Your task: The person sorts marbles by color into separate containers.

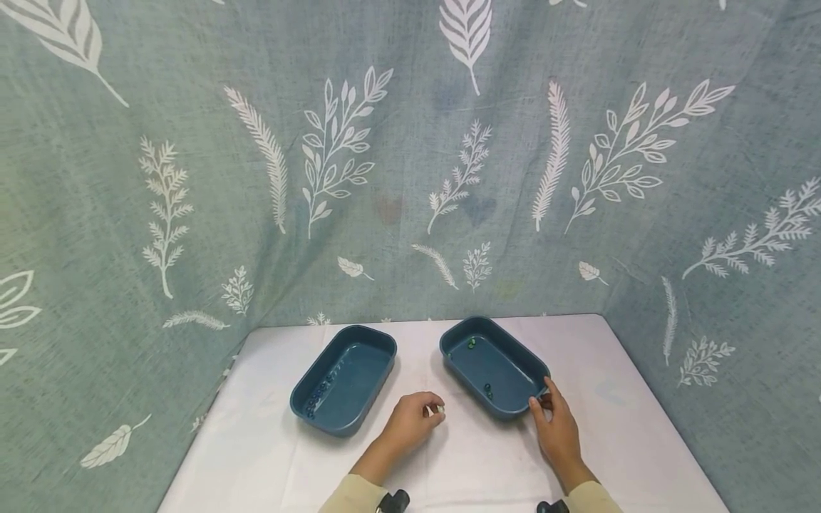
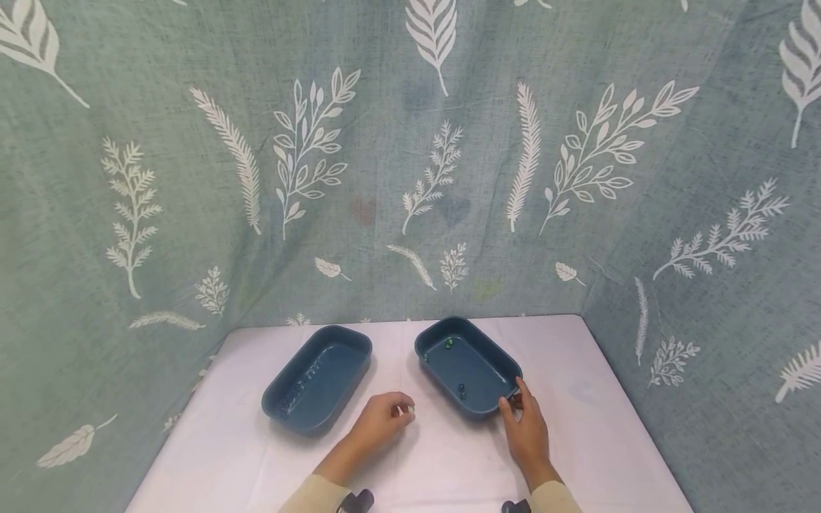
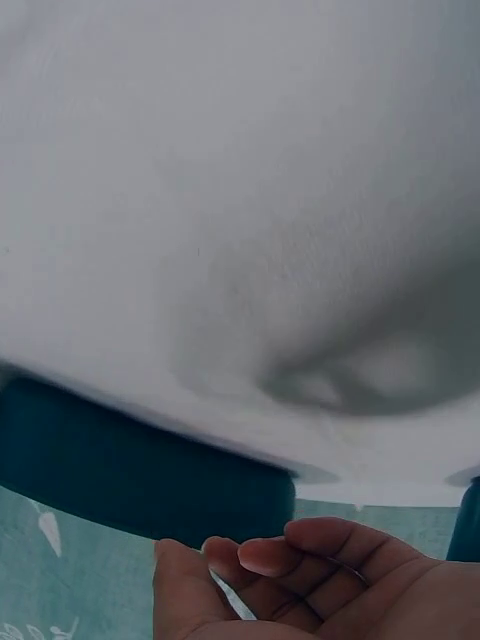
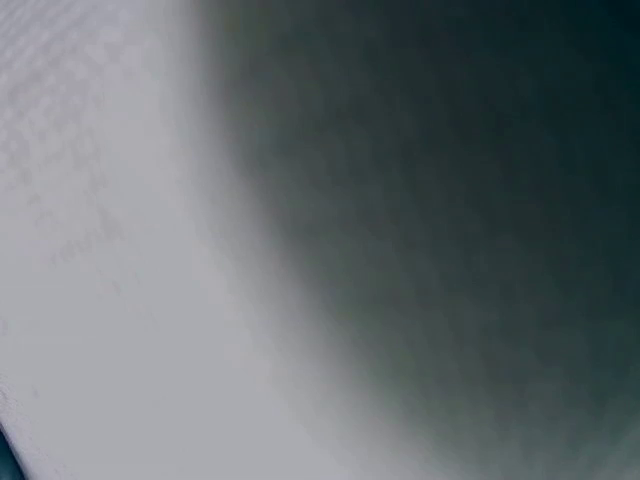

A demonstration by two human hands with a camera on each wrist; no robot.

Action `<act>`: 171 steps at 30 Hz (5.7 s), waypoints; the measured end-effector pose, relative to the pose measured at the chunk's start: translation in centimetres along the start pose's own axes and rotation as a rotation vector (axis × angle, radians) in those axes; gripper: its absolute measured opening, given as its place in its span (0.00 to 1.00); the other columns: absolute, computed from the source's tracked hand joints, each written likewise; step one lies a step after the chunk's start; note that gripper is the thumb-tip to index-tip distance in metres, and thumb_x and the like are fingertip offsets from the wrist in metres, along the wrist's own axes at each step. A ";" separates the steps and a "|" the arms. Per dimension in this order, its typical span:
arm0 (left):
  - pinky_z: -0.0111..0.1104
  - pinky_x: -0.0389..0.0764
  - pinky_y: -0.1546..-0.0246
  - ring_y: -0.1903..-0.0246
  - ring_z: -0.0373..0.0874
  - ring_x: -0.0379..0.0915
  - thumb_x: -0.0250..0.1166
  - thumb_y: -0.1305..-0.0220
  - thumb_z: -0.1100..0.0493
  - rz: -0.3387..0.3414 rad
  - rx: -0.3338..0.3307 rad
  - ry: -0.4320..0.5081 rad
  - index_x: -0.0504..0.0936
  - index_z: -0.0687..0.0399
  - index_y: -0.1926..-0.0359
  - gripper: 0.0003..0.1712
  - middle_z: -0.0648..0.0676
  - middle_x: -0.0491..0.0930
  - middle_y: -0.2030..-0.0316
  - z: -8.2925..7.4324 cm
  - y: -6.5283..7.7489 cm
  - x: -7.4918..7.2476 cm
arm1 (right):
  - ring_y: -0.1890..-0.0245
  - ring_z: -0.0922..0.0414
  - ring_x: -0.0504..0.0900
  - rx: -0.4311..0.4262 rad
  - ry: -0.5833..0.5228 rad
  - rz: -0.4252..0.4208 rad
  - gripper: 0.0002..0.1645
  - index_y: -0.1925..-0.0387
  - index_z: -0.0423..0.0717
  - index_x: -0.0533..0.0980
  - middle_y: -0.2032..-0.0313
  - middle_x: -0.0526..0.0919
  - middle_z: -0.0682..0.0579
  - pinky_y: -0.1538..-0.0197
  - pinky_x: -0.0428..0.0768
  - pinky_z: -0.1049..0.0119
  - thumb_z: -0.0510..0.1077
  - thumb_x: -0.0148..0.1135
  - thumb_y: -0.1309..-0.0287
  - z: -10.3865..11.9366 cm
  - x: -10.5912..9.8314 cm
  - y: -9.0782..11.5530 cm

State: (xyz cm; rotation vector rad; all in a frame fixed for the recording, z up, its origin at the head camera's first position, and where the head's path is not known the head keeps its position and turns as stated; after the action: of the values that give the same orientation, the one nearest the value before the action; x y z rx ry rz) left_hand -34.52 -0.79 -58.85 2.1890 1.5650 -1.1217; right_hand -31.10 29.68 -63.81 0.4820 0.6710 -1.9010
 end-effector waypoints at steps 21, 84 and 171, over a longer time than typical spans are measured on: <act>0.29 0.75 0.72 0.74 0.34 0.70 0.71 0.43 0.60 0.003 -0.014 -0.016 0.85 0.49 0.61 0.07 0.39 0.79 0.71 -0.7 -3.4 -1.7 | 0.47 0.45 0.75 -0.004 0.014 -0.005 0.41 0.26 0.50 0.56 0.50 0.76 0.42 0.44 0.70 0.41 0.64 0.51 0.32 0.3 -0.3 -0.2; 0.32 0.76 0.70 0.71 0.37 0.73 0.67 0.36 0.55 0.133 0.001 -0.120 0.85 0.49 0.56 0.09 0.40 0.78 0.69 -0.6 -11.0 -0.5 | 0.49 0.48 0.76 -0.039 -0.007 -0.030 0.39 0.26 0.50 0.57 0.51 0.76 0.44 0.45 0.71 0.44 0.61 0.53 0.31 0.2 -0.3 -0.2; 0.27 0.74 0.71 0.74 0.31 0.69 0.68 0.40 0.57 0.096 0.051 -0.120 0.86 0.48 0.64 0.03 0.36 0.76 0.74 -0.5 -2.9 0.9 | 0.47 0.44 0.75 0.032 -0.040 -0.016 0.42 0.25 0.50 0.51 0.48 0.76 0.40 0.46 0.71 0.43 0.60 0.53 0.31 -1.3 -1.9 -0.9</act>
State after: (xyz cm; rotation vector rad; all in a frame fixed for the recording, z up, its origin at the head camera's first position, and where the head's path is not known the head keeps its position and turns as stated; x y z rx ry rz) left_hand -36.72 1.34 -58.43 2.1592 1.3823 -1.2514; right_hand -31.11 32.11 -63.46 0.4593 0.6204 -1.9341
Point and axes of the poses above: each hand's wrist, its own y-axis away from the middle knuckle, its own x-axis out of the palm, z = x × y, the point moved 9 cm from there along -y, towards the middle knuckle
